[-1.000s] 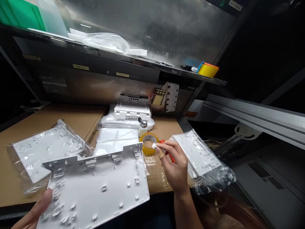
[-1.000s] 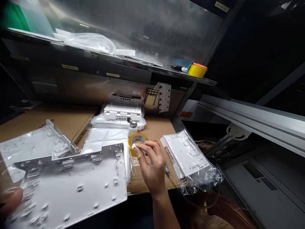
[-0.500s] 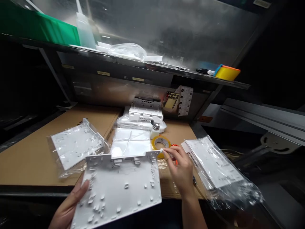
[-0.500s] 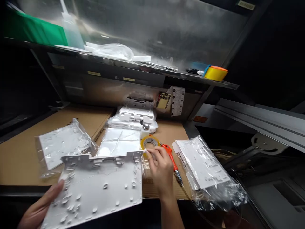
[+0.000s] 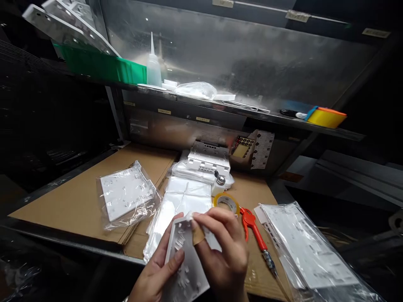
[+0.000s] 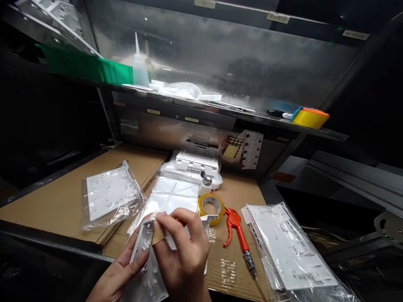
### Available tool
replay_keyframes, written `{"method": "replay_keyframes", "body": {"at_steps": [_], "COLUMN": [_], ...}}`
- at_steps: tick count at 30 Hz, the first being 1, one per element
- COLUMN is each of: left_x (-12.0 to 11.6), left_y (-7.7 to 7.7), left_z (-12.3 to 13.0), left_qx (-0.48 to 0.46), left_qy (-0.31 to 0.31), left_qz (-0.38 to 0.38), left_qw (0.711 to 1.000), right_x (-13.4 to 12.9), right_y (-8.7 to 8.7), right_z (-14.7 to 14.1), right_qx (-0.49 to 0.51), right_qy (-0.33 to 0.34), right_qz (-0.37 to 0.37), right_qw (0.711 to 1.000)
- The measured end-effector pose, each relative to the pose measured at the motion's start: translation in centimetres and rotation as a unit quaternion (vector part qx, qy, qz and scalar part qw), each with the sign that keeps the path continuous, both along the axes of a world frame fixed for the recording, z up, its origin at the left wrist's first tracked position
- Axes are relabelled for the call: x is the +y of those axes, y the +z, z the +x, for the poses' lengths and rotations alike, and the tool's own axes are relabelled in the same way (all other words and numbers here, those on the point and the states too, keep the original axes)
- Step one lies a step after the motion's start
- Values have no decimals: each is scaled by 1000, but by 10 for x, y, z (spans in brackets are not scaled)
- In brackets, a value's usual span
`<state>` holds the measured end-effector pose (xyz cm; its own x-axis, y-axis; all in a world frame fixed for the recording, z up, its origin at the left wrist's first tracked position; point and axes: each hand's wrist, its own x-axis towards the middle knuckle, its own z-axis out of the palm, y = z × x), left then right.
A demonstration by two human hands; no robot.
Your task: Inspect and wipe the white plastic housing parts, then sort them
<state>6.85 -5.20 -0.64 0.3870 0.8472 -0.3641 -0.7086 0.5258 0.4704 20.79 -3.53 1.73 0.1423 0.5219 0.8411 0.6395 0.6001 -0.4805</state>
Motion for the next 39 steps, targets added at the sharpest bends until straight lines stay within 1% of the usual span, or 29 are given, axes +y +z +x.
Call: {"method": "replay_keyframes", "body": {"at_steps": [2, 3, 5, 8, 10, 13, 16, 18, 21, 24, 26, 28, 30, 31, 32, 33, 34, 36, 37, 39], "left_x": [-1, -2, -3, -4, -4, -4, -3, -2, -2, -2, -3, -3, -2, -1, 0, 1, 3, 6, 8, 12], "left_y": [-4, -5, -5, -1, 1, 4, 5, 6, 4, 3, 4, 7, 12, 13, 14, 14, 14, 12, 11, 10], "left_z": [2, 2, 2, 5, 7, 9, 8, 7, 8, 9, 7, 2, -4, -8, -12, -15, -19, -25, -28, -32], "left_qx": [-3, -1, 6, 4, 3, 3, -6, -1, 3, -4, 0, 9, 8, 2, -5, -8, -6, 5, 8, -1], "left_qy": [3, 4, 3, -2, 4, 18, 10, 6, 8, 12, 5, 0, 4, 7, 10, 12, 14, 17, 19, 26], "left_qz": [2, 1, 1, 1, 7, 13, -11, -12, 13, 23, 12, 3, 6, 7, 7, 6, 4, 2, 1, -2], "left_qw": [1000, 1000, 1000, 1000, 1000, 1000, 1000, 1000, 1000, 1000, 1000, 1000, 1000, 1000, 1000, 1000, 1000, 1000, 1000, 1000], "right_x": [3, 4, 5, 2, -1, -1, 3, 5, 5, 6, 10, 17, 28, 34, 42, 50, 58, 72, 77, 79], "right_y": [-2, -3, -4, 1, 3, 1, -4, -4, -1, 1, -1, -8, -19, -27, -35, -45, -56, -76, -85, -100], "right_z": [0, 2, 7, 9, 7, 8, 14, 16, 8, 2, 9, 29, 59, 75, 91, 106, 118, 136, 142, 150], "right_qx": [-8, -10, -5, 3, -4, -34, -36, -22, -9, -27, -40, -34, -7, 9, 20, 24, 12, -21, -39, -63], "right_qy": [22, 21, -3, -34, -22, 7, -21, -40, -15, 22, 10, -17, -52, -82, -128, -182, -218, -229, -218, -200], "right_qz": [-5, -10, -14, -2, 9, -4, -17, -9, 1, -16, -39, -57, -59, -66, -78, -107, -153, -232, -264, -303], "right_qw": [1000, 1000, 1000, 999, 1000, 999, 999, 999, 1000, 999, 998, 998, 997, 994, 989, 977, 964, 945, 939, 930]}}
